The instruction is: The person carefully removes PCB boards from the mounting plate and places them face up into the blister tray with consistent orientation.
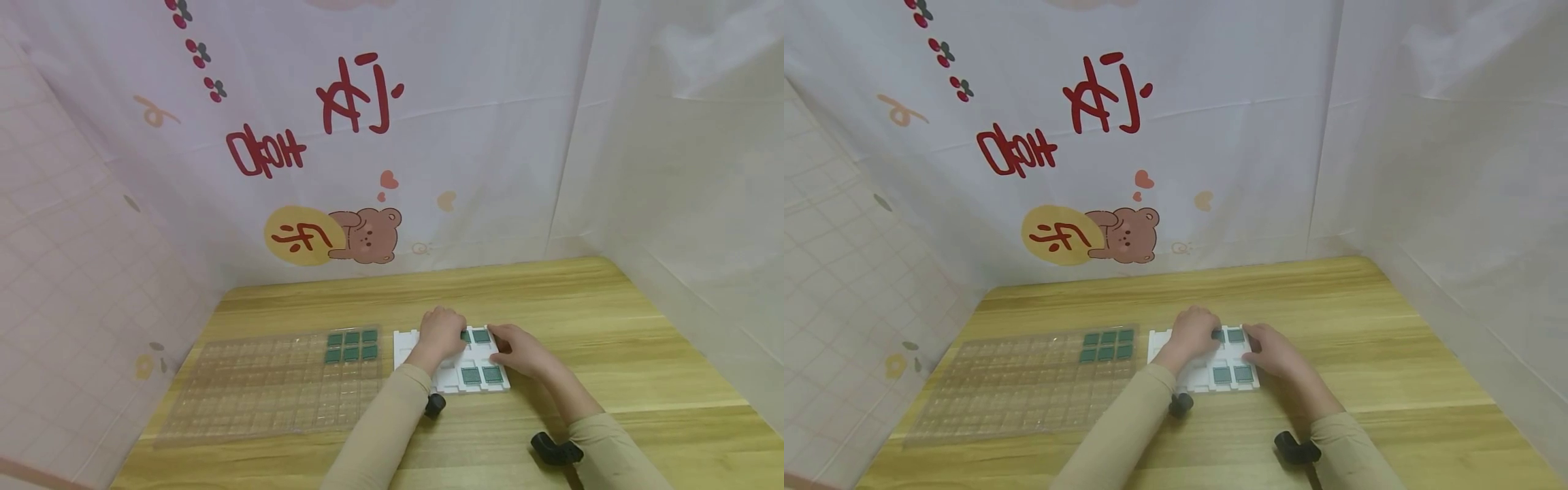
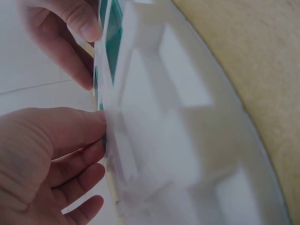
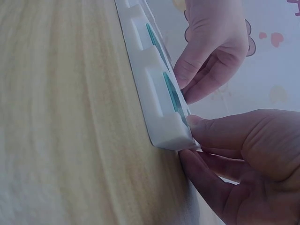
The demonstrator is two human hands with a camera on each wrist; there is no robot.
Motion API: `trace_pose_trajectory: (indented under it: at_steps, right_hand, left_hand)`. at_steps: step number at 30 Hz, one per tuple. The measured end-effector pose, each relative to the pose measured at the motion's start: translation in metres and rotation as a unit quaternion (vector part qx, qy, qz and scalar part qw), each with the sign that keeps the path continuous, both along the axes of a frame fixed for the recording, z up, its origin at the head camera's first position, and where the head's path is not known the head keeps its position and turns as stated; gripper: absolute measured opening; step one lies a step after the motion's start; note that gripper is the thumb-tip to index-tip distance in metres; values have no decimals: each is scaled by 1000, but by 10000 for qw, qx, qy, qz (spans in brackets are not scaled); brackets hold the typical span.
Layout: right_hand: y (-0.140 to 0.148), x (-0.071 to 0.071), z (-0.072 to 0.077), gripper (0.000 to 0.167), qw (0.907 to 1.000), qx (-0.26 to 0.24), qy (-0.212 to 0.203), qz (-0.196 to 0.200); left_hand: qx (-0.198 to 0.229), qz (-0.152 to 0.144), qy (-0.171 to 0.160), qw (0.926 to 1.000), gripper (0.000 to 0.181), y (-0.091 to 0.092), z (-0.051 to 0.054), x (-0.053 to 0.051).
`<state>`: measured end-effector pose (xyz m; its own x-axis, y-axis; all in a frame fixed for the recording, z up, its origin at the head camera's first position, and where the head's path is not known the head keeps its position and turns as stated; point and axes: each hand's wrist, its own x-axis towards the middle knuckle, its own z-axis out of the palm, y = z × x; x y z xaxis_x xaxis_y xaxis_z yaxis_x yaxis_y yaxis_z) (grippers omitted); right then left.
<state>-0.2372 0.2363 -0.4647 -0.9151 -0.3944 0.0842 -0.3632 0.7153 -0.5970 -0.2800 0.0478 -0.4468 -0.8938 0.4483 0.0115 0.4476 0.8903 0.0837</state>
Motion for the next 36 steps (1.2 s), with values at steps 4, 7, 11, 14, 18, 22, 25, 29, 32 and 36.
trace_pose_trajectory:
  at_steps: [4,7,11,14,18,22,25,29,32,36]
  right_hand:
    - [0,0,-1,61,10000,13,20,-4]
    - [0,0,-2,61,10000,-2,-3,-16]
    - [0,1,-2,61,10000,-18,11,-23]
    - [0,2,-3,61,10000,-11,16,-18]
    - [-1,2,-4,61,10000,12,-2,-19]
    - [-1,3,-4,61,10000,23,-20,-51]
    - [-2,3,-3,61,10000,18,-34,-52]
    - [-2,3,-2,61,10000,-24,-62,-27]
    - [-2,3,-1,61,9999,-47,-85,-35]
    - [-1,4,0,61,9999,-24,-111,-68]
  left_hand:
    - [60,25,-19,10000,23,0,-1,-1]
    - [106,20,-28,9999,24,0,-1,-1]
    - [140,2,-50,9999,23,-1,-1,-1]
    - [163,-5,-49,9999,23,-2,0,0]
    - [164,-10,-46,9999,22,-2,-1,1]
    - [175,-25,-79,9998,22,-3,-1,0]
    - [201,-44,-125,9997,21,-4,0,-1]
    - [232,-69,-180,9995,21,-5,1,-2]
    - [270,-78,-223,9994,21,-6,1,-3]
    - [355,-90,-279,9989,20,-7,2,-4]
